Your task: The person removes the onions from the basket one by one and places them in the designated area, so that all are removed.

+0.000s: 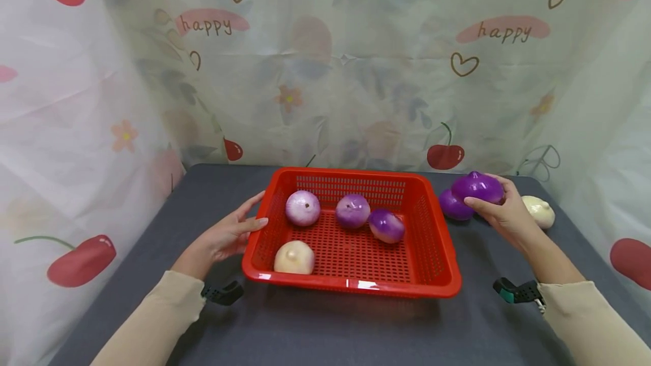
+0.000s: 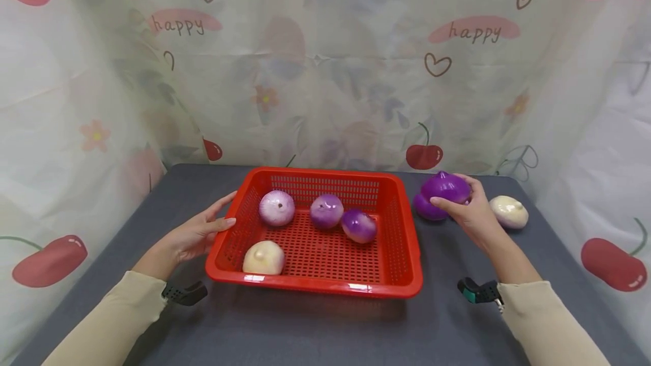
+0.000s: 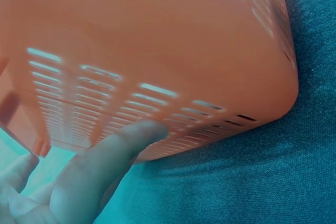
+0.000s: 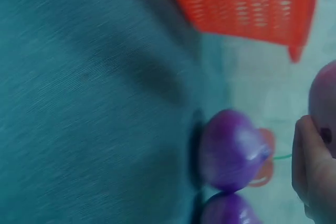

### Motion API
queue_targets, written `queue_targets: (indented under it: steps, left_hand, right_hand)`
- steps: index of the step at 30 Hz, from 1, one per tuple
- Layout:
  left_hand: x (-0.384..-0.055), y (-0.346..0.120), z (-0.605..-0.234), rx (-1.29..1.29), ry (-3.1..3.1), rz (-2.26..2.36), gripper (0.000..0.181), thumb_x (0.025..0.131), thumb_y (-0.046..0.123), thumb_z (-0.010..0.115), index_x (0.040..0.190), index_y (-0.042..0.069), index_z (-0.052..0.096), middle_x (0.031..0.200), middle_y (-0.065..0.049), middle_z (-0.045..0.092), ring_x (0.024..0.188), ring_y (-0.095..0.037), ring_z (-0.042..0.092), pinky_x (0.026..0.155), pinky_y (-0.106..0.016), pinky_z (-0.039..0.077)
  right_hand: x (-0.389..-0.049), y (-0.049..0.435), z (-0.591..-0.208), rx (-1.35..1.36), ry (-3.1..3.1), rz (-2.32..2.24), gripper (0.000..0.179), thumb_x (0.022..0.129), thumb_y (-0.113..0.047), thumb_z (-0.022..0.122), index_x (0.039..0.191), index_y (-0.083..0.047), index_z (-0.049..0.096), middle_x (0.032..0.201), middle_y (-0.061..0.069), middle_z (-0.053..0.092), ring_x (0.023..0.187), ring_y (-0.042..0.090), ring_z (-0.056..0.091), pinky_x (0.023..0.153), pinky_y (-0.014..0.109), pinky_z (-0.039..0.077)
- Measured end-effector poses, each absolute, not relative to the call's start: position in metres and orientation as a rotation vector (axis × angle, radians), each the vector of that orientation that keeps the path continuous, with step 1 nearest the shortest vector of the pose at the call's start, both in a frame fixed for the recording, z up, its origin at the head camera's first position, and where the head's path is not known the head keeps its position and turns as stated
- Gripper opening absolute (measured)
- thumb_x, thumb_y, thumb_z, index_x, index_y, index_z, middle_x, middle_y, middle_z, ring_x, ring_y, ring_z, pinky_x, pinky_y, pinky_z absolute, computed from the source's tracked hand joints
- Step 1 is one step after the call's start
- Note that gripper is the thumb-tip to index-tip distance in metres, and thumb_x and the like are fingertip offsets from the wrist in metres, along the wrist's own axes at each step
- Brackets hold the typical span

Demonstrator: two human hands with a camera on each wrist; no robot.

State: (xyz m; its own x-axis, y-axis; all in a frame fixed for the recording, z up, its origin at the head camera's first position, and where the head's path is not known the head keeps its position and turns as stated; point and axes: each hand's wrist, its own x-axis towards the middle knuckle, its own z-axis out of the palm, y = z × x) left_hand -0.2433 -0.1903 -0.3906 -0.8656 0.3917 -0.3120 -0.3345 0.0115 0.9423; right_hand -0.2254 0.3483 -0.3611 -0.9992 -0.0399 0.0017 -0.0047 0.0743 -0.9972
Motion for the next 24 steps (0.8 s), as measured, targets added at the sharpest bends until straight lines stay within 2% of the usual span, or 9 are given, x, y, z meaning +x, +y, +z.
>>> queue_targets:
  steps: [4,7,10,11,14,19,24]
  left_hand:
    - [-0.244,-0.189,-0.389,0.056,1.788,1.908,0.077,0.096,0.019,0.06,0.154,0.04,0.013,0.154,-0.019,0.031,0.108,-0.027,0.066,0.088,-0.054,0.053]
    - [-0.243,-0.19,-0.389,0.056,1.788,1.908,0.077,0.096,0.019,0.06,0.154,0.039,0.013,0.154,-0.02,0.031,0.108,-0.027,0.066,0.088,-0.054,0.053]
    - [-0.243,-0.19,-0.389,0.055,1.785,1.91,0.077,0.096,0.018,0.06,0.154,0.039,0.013,0.154,-0.02,0.031,0.108,-0.027,0.066,0.088,-0.054,0.053]
    - [-0.243,-0.19,-0.389,0.055,1.785,1.91,0.077,0.096,0.019,0.06,0.154,0.039,0.013,0.154,-0.02,0.031,0.108,-0.028,0.066,0.088,-0.054,0.053]
    - [-0.244,-0.19,-0.39,0.055,1.782,1.912,0.078,0.095,0.019,0.061,0.154,0.04,0.014,0.153,-0.02,0.032,0.109,-0.029,0.065,0.087,-0.054,0.053]
    - [-0.244,-0.191,-0.391,0.058,1.779,1.91,0.079,0.095,0.02,0.062,0.154,0.04,0.014,0.154,-0.019,0.031,0.111,-0.029,0.064,0.087,-0.054,0.053]
    - [-0.243,-0.19,-0.39,0.056,1.785,1.91,0.079,0.095,0.02,0.062,0.154,0.04,0.014,0.154,-0.019,0.031,0.112,-0.03,0.064,0.088,-0.054,0.053]
  right_hand:
    - [-0.22,0.358,-0.38,0.051,2.464,-1.822,0.072,0.094,-0.025,0.063,0.142,-0.015,0.012,0.141,0.011,0.025,0.122,0.024,0.035,0.086,0.018,0.053]
    - [-0.219,0.36,-0.394,0.082,2.563,-1.635,0.089,0.093,-0.033,0.063,0.148,-0.001,0.0,0.149,0.029,0.011,0.129,0.042,0.029,0.098,0.039,0.05]
    - [-0.219,0.359,-0.405,0.076,2.598,-1.534,0.097,0.091,-0.033,0.067,0.148,0.006,-0.001,0.148,0.036,0.009,0.13,0.05,0.027,0.105,0.058,0.039]
    - [-0.219,0.358,-0.408,0.073,2.607,-1.513,0.097,0.09,-0.032,0.068,0.147,0.007,0.0,0.147,0.038,0.01,0.129,0.051,0.028,0.105,0.061,0.036]
    - [-0.218,0.356,-0.414,0.057,2.626,-1.473,0.096,0.087,-0.029,0.071,0.145,0.009,0.005,0.144,0.038,0.015,0.128,0.05,0.032,0.105,0.061,0.035]
    - [-0.22,0.357,-0.423,0.034,2.687,-1.4,0.094,0.085,-0.03,0.074,0.142,0.011,0.011,0.139,0.038,0.024,0.122,0.049,0.04,0.1,0.052,0.043]
    - [-0.222,0.358,-0.427,0.028,2.707,-1.362,0.093,0.084,-0.029,0.075,0.141,0.011,0.014,0.136,0.037,0.027,0.12,0.049,0.041,0.101,0.056,0.042]
